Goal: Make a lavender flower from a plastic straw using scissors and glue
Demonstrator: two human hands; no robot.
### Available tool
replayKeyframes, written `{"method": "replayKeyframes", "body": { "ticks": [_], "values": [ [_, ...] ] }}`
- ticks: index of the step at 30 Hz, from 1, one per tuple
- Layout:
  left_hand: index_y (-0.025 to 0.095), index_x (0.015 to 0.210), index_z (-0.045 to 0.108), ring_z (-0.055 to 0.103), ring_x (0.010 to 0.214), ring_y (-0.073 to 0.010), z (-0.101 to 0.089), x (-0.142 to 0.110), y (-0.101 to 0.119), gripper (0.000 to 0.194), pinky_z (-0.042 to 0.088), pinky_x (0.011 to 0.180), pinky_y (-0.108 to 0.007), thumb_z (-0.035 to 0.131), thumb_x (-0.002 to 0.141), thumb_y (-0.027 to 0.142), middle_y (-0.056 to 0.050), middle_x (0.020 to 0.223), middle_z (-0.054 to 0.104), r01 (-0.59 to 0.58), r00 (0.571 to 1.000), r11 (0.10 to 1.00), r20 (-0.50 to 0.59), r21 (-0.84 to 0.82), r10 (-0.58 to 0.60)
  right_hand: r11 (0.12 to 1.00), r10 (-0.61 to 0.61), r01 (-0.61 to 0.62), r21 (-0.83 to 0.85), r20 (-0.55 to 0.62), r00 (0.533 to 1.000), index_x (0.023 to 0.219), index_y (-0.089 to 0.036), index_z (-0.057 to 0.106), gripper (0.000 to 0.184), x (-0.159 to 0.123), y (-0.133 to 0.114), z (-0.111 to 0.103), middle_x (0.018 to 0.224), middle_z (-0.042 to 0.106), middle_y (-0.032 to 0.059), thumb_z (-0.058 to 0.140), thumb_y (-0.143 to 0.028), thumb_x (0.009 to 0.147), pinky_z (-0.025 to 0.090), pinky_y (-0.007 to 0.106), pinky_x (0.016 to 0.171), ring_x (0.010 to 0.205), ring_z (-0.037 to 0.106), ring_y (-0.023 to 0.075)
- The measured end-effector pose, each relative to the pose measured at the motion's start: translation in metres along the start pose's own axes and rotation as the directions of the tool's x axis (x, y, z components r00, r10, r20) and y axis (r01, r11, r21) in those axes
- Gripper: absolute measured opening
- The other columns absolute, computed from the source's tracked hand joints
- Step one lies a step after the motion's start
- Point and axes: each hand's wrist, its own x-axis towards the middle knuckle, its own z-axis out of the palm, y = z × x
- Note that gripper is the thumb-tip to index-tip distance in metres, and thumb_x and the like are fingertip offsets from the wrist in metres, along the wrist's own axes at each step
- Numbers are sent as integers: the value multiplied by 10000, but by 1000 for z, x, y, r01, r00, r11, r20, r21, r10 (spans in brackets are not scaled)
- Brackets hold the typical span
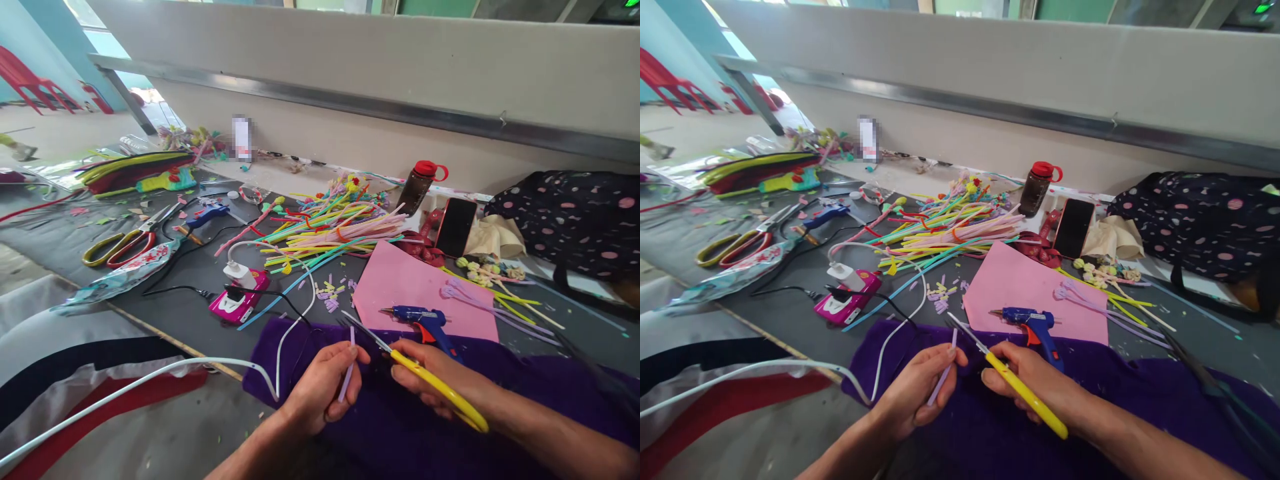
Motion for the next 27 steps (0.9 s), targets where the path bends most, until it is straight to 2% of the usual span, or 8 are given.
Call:
{"method": "replayKeyframes", "body": {
  "ticks": [4, 7, 13, 18, 27],
  "values": [
    [142, 852, 555, 189, 216, -31, 1, -1, -1, 251, 88, 228, -150, 423, 865, 354, 61, 382, 465, -28, 1000, 1000, -6, -1, 28, 997, -53, 55, -55, 26, 998, 1017, -222, 425, 307, -19, -7, 2, 598, 398, -97, 495, -472, 853, 368, 121, 401, 428, 374, 31],
    [146, 849, 550, 189, 219, -29, 3, -1, 0, 251, 87, 234, -147, 435, 860, 368, 65, 378, 462, -35, 999, 999, -19, 21, 36, 991, -54, 61, -117, 59, 997, 1006, -219, 427, 362, -27, -10, 4, 685, 404, -80, 530, -512, 820, 382, 142, 425, 460, 391, 33],
    [140, 830, 560, 189, 211, -36, 4, -1, 1, 269, 106, 229, -152, 418, 867, 366, 64, 356, 455, -9, 1000, 997, 21, 72, 7, 953, -130, 133, -273, 29, 991, 954, -204, 465, 280, -26, -19, 8, 667, 380, -74, 567, -422, 811, 296, 162, 445, 525, 355, 61],
    [141, 799, 562, 183, 214, -34, 0, 0, 0, 263, 99, 231, -151, 416, 863, 350, 62, 353, 450, -8, 1000, 996, 8, 94, 7, 957, -113, 105, -269, -12, 994, 957, -189, 511, 175, -20, -17, 12, 655, 394, -69, 538, -292, 819, 265, 180, 487, 564, 324, 74],
    [132, 812, 561, 191, 212, -27, 0, 0, 2, 311, 99, 238, -149, 425, 855, 408, 55, 373, 470, 23, 1000, 997, 14, 71, -24, 960, -140, 124, -250, -45, 989, 955, -156, 517, 291, -6, -17, 4, 646, 398, -55, 550, -371, 763, 224, 175, 424, 493, 280, 57]
  ]
}}
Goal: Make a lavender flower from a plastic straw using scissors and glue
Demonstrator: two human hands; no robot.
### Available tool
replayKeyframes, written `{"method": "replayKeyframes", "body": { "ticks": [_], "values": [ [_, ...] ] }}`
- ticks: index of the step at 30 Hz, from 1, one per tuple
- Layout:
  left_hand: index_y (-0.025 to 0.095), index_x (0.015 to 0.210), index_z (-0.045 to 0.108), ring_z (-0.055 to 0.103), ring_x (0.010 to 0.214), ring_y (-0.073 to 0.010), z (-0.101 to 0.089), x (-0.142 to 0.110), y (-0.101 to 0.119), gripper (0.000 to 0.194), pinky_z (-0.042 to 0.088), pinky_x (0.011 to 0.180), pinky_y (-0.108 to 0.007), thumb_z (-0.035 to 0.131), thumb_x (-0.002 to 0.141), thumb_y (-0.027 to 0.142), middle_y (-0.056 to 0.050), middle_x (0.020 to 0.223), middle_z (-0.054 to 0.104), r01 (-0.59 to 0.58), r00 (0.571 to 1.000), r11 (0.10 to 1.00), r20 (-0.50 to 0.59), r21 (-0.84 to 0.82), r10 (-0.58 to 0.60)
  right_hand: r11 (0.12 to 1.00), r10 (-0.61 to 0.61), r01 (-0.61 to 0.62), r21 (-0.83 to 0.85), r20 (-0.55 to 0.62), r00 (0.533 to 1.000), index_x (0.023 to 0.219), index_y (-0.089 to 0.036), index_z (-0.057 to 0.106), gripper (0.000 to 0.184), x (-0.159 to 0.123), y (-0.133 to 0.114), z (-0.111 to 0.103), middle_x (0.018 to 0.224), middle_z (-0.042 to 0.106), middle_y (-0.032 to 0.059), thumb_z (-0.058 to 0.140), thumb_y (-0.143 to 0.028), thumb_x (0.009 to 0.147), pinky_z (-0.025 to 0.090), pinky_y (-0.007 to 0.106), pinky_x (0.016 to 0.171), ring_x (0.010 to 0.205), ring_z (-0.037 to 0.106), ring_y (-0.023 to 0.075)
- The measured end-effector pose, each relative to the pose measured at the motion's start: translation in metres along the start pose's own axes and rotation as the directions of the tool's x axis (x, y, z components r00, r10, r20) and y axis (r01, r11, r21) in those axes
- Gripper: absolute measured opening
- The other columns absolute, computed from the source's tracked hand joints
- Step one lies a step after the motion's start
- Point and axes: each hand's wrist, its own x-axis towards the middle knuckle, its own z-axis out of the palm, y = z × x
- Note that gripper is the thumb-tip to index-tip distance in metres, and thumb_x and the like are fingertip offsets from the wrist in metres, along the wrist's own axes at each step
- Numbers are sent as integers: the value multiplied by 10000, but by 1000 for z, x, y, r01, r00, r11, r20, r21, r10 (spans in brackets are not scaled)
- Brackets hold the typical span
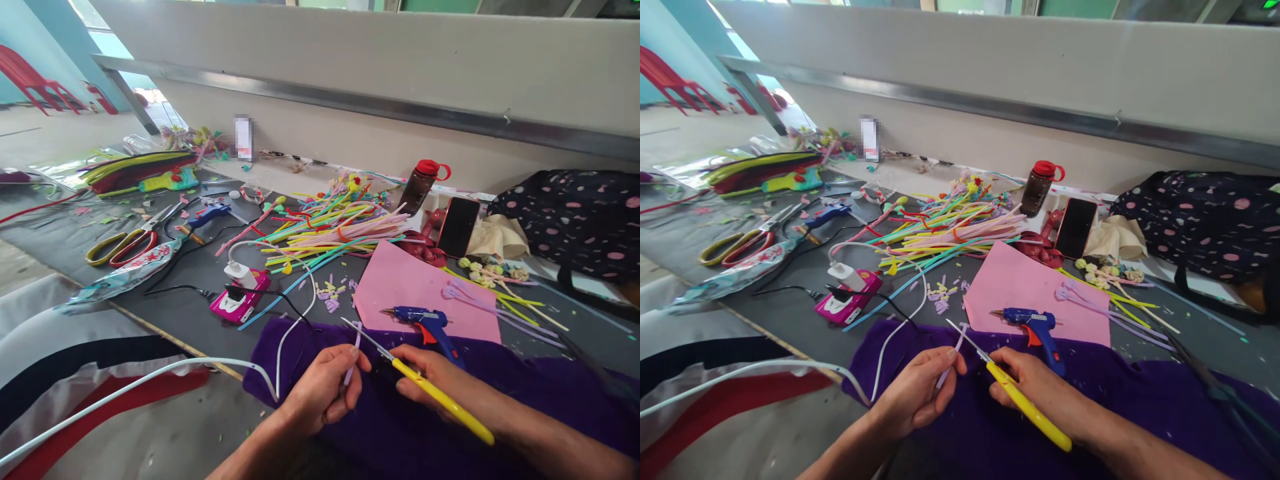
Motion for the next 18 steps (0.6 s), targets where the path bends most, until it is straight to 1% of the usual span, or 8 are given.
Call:
{"method": "replayKeyframes", "body": {
  "ticks": [3, 8, 11, 14, 16, 18],
  "values": [
    [137, 800, 551, 191, 203, -28, 0, 0, 0, 299, 99, 237, -148, 447, 839, 415, 57, 368, 471, 17, 1000, 1000, -12, -3, -17, 1000, 8, -8, -1, 5, 1000, 938, -146, 531, 293, 5, 1, -1, 617, 399, -60, 552, -373, 753, 221, 175, 413, 466, 273, 48],
    [140, 815, 550, 194, 205, -29, -1, 2, 2, 280, 95, 246, -146, 460, 827, 405, 63, 373, 465, 28, 999, 1000, -16, 12, -28, 993, -3, -7, 120, 77, 997, 969, -156, 516, 293, 9, 10, 1, 546, 347, -100, 565, -368, 772, 199, 156, 366, 399, 241, 30],
    [139, 821, 552, 192, 207, -29, -1, 2, 3, 274, 95, 250, -147, 471, 819, 401, 69, 373, 453, 39, 999, 999, -13, 20, -39, 990, -1, -10, 144, 75, 997, 976, -171, 498, 290, 10, 19, 3, 544, 342, -107, 542, -403, 808, 221, 143, 336, 368, 259, 26],
    [140, 820, 552, 191, 207, -30, 0, 2, 4, 272, 92, 246, -147, 472, 818, 400, 69, 373, 454, 36, 999, 999, -19, 17, -35, 992, 13, -21, 127, 59, 998, 982, -189, 486, 310, 11, 24, 3, 541, 324, -113, 525, -451, 822, 235, 127, 306, 345, 247, 21],
    [138, 822, 553, 192, 208, -31, 0, 1, 3, 270, 92, 240, -149, 469, 822, 395, 67, 376, 455, 18, 1000, 1000, -21, 11, -18, 987, 70, -78, 142, 64, 996, 997, -209, 482, 319, 10, 24, 2, 548, 315, -114, 537, -462, 811, 225, 113, 297, 341, 238, 15],
    [137, 839, 555, 190, 213, -31, -1, 0, 2, 269, 95, 236, -150, 459, 832, 388, 68, 382, 456, -6, 1000, 1000, -21, -4, 6, 966, 143, -156, 209, 73, 987, 999, -231, 473, 297, 5, 20, 1, 571, 308, -110, 528, -456, 813, 214, 100, 295, 350, 238, 14]
  ]
}}
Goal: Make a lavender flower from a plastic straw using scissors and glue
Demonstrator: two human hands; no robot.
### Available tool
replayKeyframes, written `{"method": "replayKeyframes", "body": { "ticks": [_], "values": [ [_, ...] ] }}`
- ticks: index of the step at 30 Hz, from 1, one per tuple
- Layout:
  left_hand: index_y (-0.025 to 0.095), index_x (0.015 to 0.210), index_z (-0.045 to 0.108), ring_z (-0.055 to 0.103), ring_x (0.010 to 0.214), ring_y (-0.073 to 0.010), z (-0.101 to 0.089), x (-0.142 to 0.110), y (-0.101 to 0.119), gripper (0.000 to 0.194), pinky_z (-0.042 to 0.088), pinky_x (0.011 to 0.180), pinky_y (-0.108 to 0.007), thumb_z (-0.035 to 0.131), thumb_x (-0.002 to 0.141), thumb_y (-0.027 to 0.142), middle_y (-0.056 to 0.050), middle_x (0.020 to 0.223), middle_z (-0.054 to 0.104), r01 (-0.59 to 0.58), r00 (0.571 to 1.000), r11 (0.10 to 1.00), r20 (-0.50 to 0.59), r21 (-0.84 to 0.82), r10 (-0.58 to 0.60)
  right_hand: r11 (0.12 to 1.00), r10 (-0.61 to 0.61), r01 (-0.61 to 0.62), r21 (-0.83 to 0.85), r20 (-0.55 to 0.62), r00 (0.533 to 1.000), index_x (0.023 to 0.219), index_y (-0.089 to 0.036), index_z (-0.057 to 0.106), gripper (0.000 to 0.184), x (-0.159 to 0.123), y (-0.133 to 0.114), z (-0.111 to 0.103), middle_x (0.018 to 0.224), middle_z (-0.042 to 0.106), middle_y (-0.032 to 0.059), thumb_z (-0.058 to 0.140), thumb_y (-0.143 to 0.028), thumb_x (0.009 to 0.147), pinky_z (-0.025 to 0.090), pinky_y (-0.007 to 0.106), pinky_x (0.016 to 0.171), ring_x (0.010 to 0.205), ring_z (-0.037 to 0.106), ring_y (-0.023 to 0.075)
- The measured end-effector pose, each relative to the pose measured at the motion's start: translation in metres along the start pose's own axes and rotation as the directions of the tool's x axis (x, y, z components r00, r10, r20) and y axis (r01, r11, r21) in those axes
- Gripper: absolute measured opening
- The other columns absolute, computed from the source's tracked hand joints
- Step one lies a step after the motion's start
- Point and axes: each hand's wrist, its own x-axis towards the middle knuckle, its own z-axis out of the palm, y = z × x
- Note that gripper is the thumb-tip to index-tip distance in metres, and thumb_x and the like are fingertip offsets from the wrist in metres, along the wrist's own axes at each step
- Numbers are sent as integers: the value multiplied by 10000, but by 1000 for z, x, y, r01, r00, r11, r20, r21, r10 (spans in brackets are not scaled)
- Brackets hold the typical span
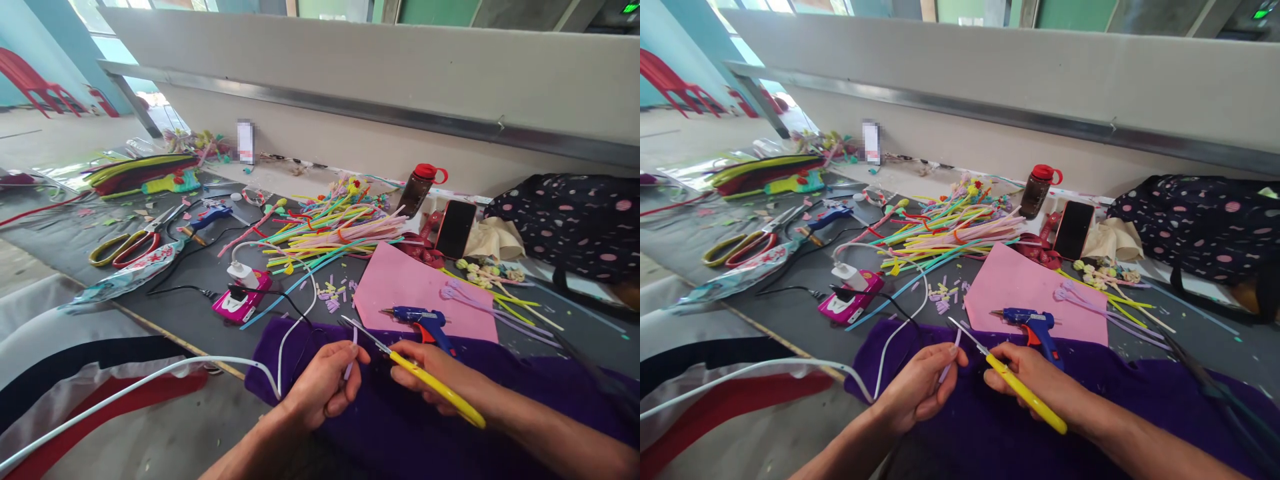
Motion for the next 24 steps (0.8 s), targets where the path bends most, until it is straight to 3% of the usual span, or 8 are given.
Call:
{"method": "replayKeyframes", "body": {
  "ticks": [3, 8, 15, 24],
  "values": [
    [140, 861, 552, 184, 218, -28, 0, -1, -1, 275, 95, 237, -149, 450, 841, 394, 69, 391, 461, -31, 999, 999, -13, -18, 31, 998, 3, -3, 60, -1, 1000, 987, -231, 457, 265, -15, -8, 1, 570, 320, -107, 496, -450, 842, 284, 94, 338, 390, 291, 23],
    [149, 847, 543, 171, 217, -26, 3, -1, 0, 268, 87, 241, -145, 456, 841, 402, 73, 376, 458, -55, 998, 998, -24, -9, 55, 997, -56, 59, -59, 45, 997, 1050, -224, 430, 346, -35, -15, 4, 650, 407, -83, 513, -483, 837, 387, 139, 425, 455, 407, 39],
    [148, 813, 546, 176, 209, -29, 6, 0, 0, 262, 100, 231, -143, 416, 869, 369, 60, 353, 468, -36, 999, 999, 31, -3, 36, 961, -155, 149, -234, -6, 988, 944, -198, 480, 213, -31, -23, 10, 665, 393, -71, 552, -360, 826, 330, 160, 465, 534, 395, 62],
    [128, 862, 565, 218, 206, -38, 0, 2, 0, 296, 112, 227, -147, 411, 866, 380, 48, 368, 489, -19, 1000, 1000, 9, -20, 19, 974, -136, 127, -189, -35, 990, 997, -178, 511, 252, -17, -20, 10, 613, 371, -81, 552, -335, 803, 246, 165, 404, 442, 294, 41]
  ]
}}
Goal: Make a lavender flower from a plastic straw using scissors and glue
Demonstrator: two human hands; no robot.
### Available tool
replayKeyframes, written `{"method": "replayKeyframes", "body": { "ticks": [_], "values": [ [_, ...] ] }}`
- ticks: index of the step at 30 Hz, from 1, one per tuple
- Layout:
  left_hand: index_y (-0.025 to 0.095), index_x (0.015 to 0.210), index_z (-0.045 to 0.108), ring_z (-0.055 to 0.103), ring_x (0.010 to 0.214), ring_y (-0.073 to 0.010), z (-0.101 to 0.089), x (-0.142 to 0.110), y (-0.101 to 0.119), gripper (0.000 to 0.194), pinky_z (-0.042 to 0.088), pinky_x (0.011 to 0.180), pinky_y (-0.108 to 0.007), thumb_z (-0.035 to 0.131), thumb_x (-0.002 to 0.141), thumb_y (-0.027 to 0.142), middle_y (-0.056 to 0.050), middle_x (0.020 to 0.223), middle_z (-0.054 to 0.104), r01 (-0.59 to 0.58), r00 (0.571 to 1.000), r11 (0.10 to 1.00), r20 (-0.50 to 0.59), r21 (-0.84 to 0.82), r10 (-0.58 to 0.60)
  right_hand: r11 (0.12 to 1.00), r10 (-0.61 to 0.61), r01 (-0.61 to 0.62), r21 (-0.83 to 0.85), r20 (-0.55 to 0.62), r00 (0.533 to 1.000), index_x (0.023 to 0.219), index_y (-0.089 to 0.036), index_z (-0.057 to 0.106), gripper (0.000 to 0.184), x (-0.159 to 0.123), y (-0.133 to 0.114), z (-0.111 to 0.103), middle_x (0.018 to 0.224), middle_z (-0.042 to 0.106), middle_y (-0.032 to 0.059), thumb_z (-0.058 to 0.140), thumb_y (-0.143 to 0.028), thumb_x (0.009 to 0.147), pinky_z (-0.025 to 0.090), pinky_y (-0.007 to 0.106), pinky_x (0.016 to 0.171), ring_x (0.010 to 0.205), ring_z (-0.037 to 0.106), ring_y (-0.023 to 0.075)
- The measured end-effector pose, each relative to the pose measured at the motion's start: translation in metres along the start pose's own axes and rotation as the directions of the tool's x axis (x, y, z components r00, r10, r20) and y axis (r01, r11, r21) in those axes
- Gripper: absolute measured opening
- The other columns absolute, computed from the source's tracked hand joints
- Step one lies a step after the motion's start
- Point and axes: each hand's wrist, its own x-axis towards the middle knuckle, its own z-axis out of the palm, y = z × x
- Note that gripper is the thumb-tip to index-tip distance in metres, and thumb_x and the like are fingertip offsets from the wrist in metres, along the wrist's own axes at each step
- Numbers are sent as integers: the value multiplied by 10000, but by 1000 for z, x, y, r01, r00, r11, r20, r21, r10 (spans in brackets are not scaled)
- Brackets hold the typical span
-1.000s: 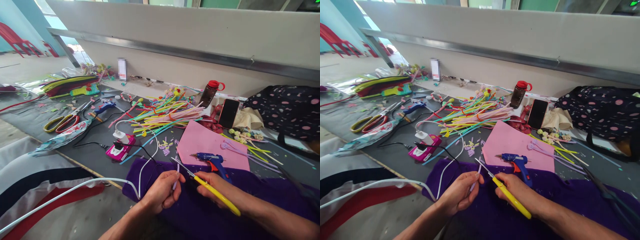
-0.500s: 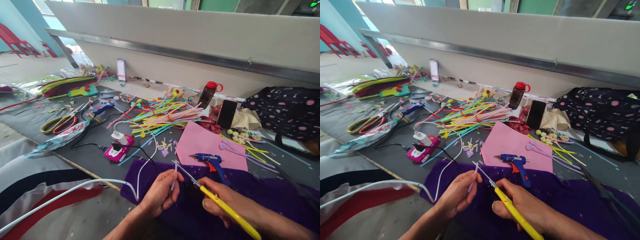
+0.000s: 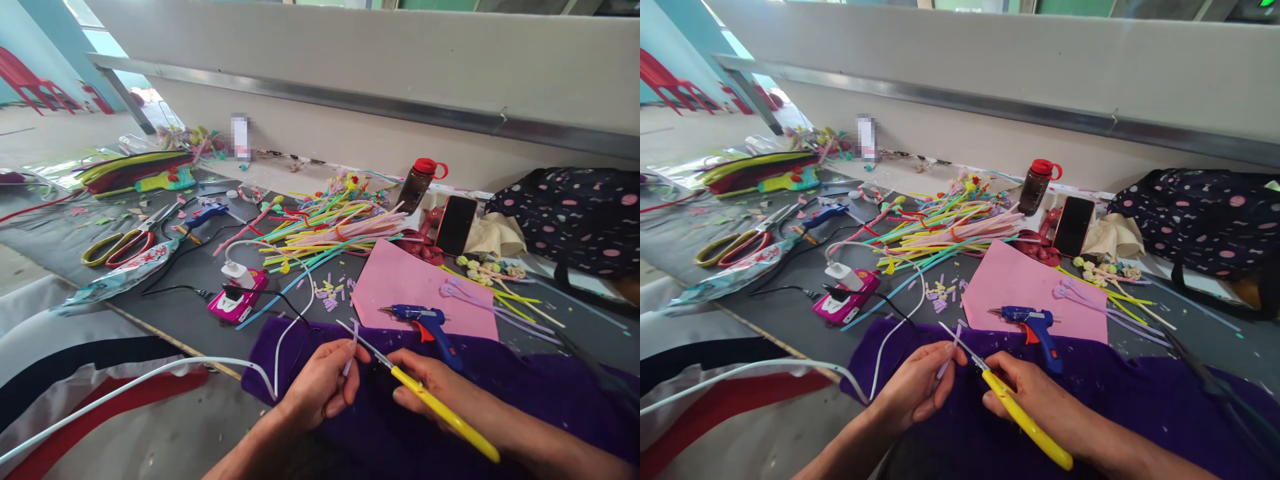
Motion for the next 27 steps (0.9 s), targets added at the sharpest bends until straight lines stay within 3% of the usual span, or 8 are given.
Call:
{"method": "replayKeyframes", "body": {
  "ticks": [6, 12, 15, 18, 22, 27],
  "values": [
    [129, 821, 557, 282, 193, -52, -2, -1, -2, 287, 140, 216, -151, 418, 853, 378, 24, 383, 528, 45, 999, 999, 13, -15, -45, 999, 28, -28, 20, -3, 1000, 955, -152, 508, 283, 7, -3, -4, 588, 376, -79, 553, -363, 771, 211, 157, 362, 413, 266, 29],
    [142, 784, 546, 271, 191, -48, -3, 3, -1, 234, 129, 209, -143, 418, 854, 325, 24, 381, 530, 43, 999, 999, 15, -9, -43, 994, 8, -11, 108, 33, 999, 1006, -174, 486, 300, 18, 23, -3, 553, 356, -103, 552, -394, 812, 221, 127, 319, 371, 261, 20],
    [138, 802, 554, 275, 196, -45, -4, 3, 0, 237, 136, 212, -143, 408, 861, 315, 21, 399, 538, 21, 1000, 1000, 20, -22, -21, 986, 57, -64, 157, 51, 997, 1013, -205, 480, 302, 18, 32, -4, 552, 341, -110, 545, -426, 817, 229, 113, 300, 347, 248, 13],
    [140, 813, 553, 268, 200, -42, -4, 1, 0, 228, 136, 216, -142, 411, 863, 312, 24, 409, 538, 6, 1000, 999, 17, -45, -5, 976, 108, -115, 187, 49, 993, 1052, -232, 456, 299, 8, 29, -5, 541, 342, -112, 468, -461, 860, 283, 106, 312, 350, 284, 21],
    [147, 811, 549, 252, 205, -36, -2, 1, 1, 218, 127, 221, -139, 413, 867, 308, 32, 406, 526, -8, 1000, 999, 7, -49, 9, 982, 88, -100, 161, 80, 993, 1069, -217, 434, 336, -9, 18, -4, 579, 393, -100, 489, -471, 855, 378, 122, 393, 423, 390, 32],
    [142, 805, 554, 248, 208, -35, -1, 0, -1, 232, 120, 222, -141, 405, 875, 305, 30, 399, 522, -13, 999, 1000, 35, -23, 13, 994, 50, -58, 87, 90, 995, 994, -212, 452, 274, -12, 11, -1, 653, 401, -84, 522, -431, 844, 357, 123, 397, 461, 395, 32]
  ]
}}
